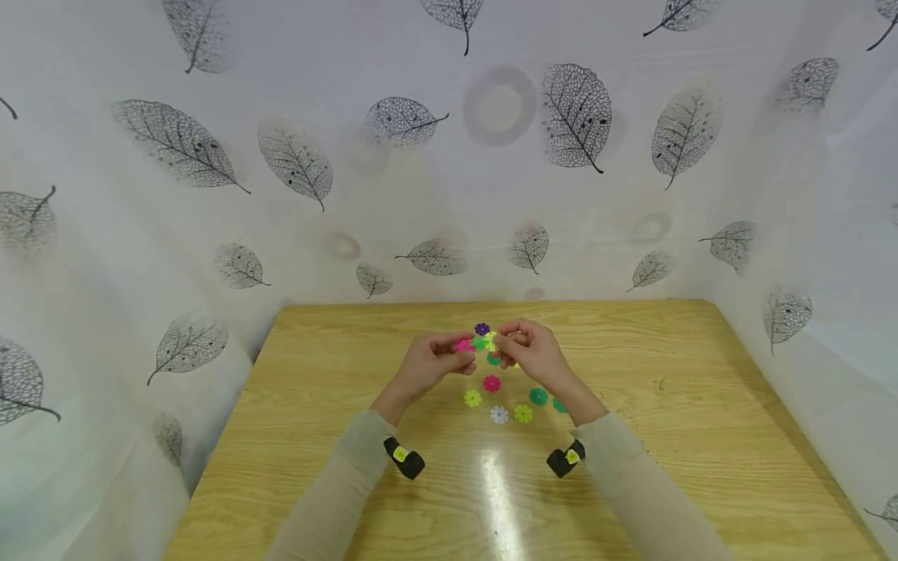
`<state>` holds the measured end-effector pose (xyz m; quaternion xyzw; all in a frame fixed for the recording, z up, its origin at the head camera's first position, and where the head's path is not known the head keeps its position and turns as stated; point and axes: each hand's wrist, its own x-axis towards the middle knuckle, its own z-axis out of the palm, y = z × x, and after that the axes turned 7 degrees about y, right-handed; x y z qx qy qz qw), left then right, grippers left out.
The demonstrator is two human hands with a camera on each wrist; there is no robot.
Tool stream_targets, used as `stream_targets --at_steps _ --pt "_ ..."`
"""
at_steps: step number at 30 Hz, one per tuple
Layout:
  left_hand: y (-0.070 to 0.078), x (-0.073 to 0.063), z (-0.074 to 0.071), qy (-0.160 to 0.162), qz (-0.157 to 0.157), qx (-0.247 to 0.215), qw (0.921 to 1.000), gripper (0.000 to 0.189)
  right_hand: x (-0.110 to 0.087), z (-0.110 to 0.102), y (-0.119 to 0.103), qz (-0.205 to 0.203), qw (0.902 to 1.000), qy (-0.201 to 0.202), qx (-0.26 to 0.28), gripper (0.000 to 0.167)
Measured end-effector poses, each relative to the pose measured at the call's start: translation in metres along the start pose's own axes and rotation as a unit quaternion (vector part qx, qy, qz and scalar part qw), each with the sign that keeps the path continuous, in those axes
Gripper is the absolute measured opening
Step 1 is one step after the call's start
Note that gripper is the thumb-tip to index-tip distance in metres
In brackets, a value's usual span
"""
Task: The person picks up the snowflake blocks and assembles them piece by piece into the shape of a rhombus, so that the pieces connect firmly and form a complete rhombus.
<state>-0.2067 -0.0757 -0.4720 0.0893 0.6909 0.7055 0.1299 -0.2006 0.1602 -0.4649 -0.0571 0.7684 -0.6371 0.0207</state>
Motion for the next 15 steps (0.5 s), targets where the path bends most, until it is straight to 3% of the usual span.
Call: stream_targets --at_steps 8,15 --pt "-0.0018 -0.0001 0.0008 -0.004 0.008 -0.017 0.9998 0.040 -0.0001 -0.0042 0.0017 -0.002 1.0000 0.000 0.000 0.030" --pt "0.0005 -0.0009 0.0028 0.005 0.002 0.010 0.9999 0.038 -0.0012 -0.0034 -0.0023 0.003 1.0000 -0.009 -0.001 0.029"
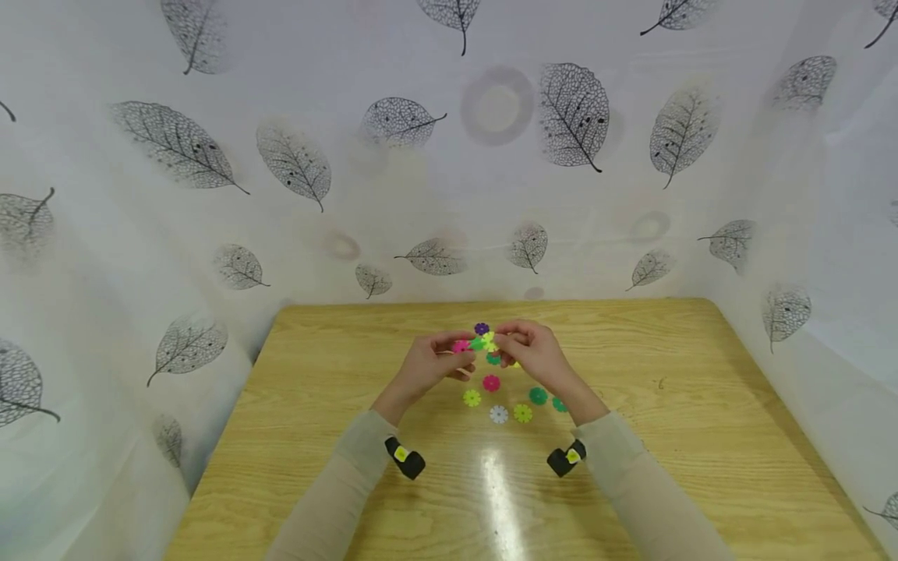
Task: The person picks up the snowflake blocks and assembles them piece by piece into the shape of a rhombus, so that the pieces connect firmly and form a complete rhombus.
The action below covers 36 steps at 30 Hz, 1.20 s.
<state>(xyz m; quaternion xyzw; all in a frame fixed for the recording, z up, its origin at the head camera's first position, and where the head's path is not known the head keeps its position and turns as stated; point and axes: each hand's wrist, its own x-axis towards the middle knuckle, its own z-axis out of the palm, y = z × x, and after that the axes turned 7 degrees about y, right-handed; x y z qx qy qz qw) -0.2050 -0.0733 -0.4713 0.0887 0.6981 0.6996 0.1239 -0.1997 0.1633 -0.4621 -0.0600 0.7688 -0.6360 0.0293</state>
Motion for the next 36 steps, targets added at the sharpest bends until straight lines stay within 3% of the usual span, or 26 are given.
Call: stream_targets --at_steps 8,18,31,36 --pt "-0.0004 0.0008 0.0026 -0.003 -0.007 0.032 0.9994 0.042 -0.0014 0.0022 -0.0029 -0.002 1.0000 -0.007 0.000 0.031" --pt "0.0001 0.0030 0.0071 -0.011 0.017 0.058 0.9981 0.043 -0.0027 0.0055 -0.0053 0.007 0.9998 -0.017 0.001 0.032" --pt "0.0004 0.0036 0.0100 -0.012 0.020 0.034 0.9992 0.047 -0.0028 0.0094 -0.0051 0.020 0.9996 -0.021 0.008 0.031" --pt "0.0007 0.0023 0.0094 -0.002 0.006 0.002 1.0000 0.047 -0.0036 0.0071 0.0002 0.014 0.9995 -0.022 0.017 0.028"
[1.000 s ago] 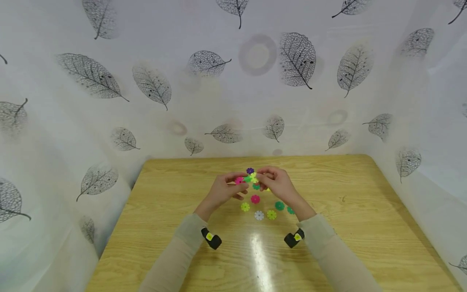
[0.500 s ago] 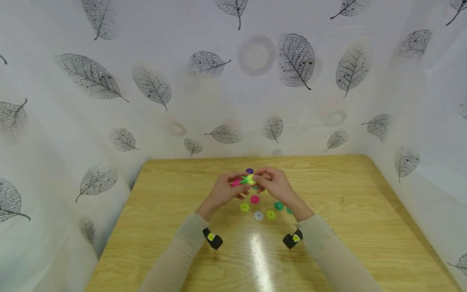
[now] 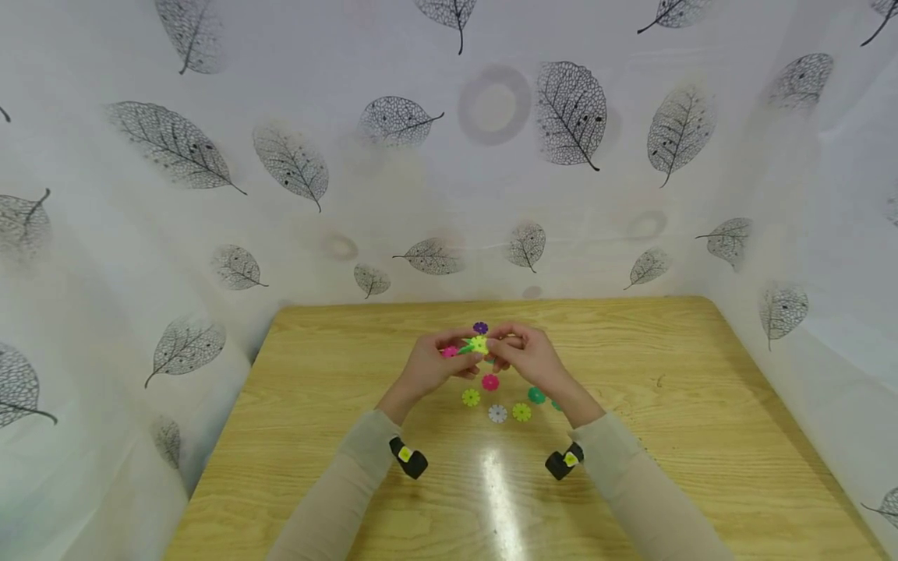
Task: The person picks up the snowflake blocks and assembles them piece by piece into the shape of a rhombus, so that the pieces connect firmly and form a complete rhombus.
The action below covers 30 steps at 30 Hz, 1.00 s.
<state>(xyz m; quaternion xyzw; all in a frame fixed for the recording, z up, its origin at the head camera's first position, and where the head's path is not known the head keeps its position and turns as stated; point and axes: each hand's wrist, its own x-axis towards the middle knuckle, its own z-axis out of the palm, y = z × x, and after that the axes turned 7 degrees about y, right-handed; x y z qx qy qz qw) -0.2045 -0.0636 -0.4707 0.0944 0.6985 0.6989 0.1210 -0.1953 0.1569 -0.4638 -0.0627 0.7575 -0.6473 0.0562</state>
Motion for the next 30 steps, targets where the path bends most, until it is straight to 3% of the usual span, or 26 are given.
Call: stream_targets --at_steps 4,10,21,30 --pt "-0.002 0.001 -0.003 0.005 -0.008 -0.019 0.9998 0.046 -0.002 -0.005 0.004 -0.001 1.0000 0.002 -0.005 0.029" --pt "-0.003 0.002 -0.008 0.002 -0.001 -0.026 0.9997 0.044 -0.006 -0.019 0.020 -0.010 0.9983 0.020 -0.054 0.031" --pt "-0.003 0.002 -0.014 -0.012 0.004 -0.039 0.9992 0.044 -0.018 -0.050 0.049 0.015 0.9927 0.028 -0.116 0.032" --pt "-0.006 0.004 -0.015 -0.014 0.017 -0.025 0.9994 0.041 -0.024 -0.069 0.062 0.000 0.9766 0.060 -0.206 0.024"
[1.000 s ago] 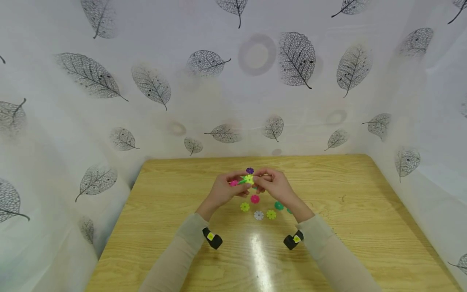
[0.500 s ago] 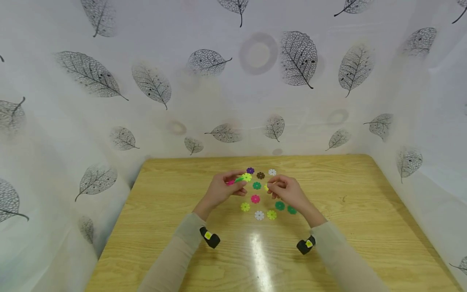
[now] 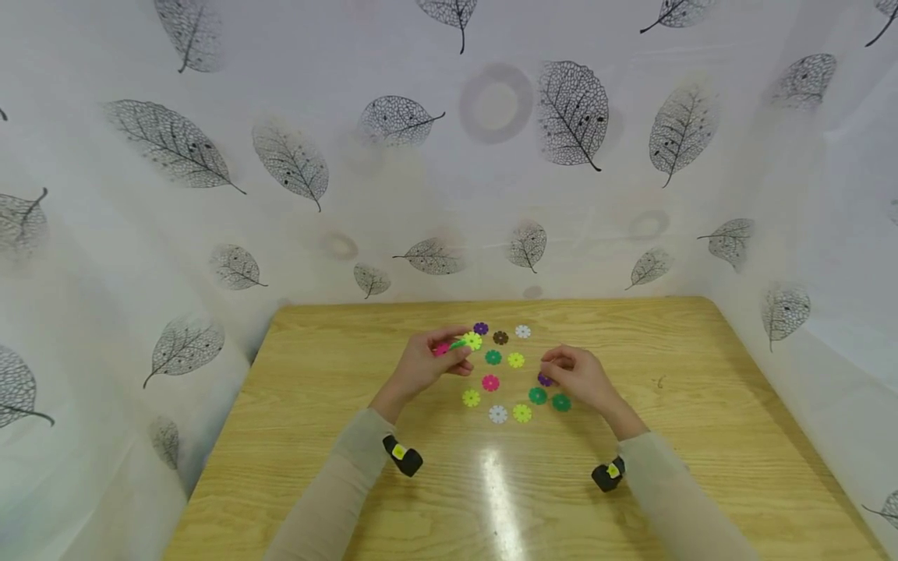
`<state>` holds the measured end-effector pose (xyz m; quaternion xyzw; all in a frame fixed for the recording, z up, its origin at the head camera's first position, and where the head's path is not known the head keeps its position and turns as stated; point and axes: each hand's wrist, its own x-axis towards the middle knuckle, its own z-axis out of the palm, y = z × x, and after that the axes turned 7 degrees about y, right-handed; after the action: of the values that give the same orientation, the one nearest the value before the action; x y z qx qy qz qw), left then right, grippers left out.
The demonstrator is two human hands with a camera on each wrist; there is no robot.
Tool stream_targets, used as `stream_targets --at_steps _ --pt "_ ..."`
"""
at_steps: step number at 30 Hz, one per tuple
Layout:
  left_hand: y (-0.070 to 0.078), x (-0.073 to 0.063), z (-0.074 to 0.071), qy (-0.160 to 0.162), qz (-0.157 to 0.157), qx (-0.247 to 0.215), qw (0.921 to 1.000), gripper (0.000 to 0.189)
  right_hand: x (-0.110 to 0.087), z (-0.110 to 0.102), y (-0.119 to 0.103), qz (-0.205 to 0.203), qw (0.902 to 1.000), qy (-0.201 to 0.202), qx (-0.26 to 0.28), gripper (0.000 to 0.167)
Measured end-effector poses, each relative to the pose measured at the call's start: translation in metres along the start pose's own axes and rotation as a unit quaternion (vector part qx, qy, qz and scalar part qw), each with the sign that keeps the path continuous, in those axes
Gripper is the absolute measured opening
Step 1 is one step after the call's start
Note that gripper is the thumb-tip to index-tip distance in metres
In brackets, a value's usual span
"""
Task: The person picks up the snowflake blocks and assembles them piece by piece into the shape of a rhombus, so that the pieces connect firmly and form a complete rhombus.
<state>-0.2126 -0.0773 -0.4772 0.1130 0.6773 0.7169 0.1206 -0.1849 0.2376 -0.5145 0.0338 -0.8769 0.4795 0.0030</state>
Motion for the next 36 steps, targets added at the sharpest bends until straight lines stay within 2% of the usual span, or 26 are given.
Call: stream_targets --at_steps 5,12,23,29,36 --pt "-0.001 0.000 -0.001 0.000 0.003 0.009 1.0000 0.042 -0.001 -0.001 0.012 0.002 0.9989 0.007 -0.046 0.021" --pt "0.001 -0.001 -0.001 0.004 -0.004 0.016 0.9999 0.041 -0.003 -0.001 0.023 0.011 0.9967 0.014 -0.079 0.022" --pt "0.002 -0.003 -0.001 0.010 -0.001 0.022 0.9997 0.041 -0.005 0.002 0.028 0.001 0.9956 -0.001 -0.094 0.030" --pt "0.005 -0.004 -0.001 0.015 -0.008 0.021 0.9996 0.041 -0.003 0.005 0.031 -0.013 0.9944 0.004 -0.105 0.035" --pt "0.005 -0.003 -0.001 0.016 -0.012 0.008 0.9998 0.042 -0.002 0.006 0.031 -0.022 0.9931 0.011 -0.114 0.033"
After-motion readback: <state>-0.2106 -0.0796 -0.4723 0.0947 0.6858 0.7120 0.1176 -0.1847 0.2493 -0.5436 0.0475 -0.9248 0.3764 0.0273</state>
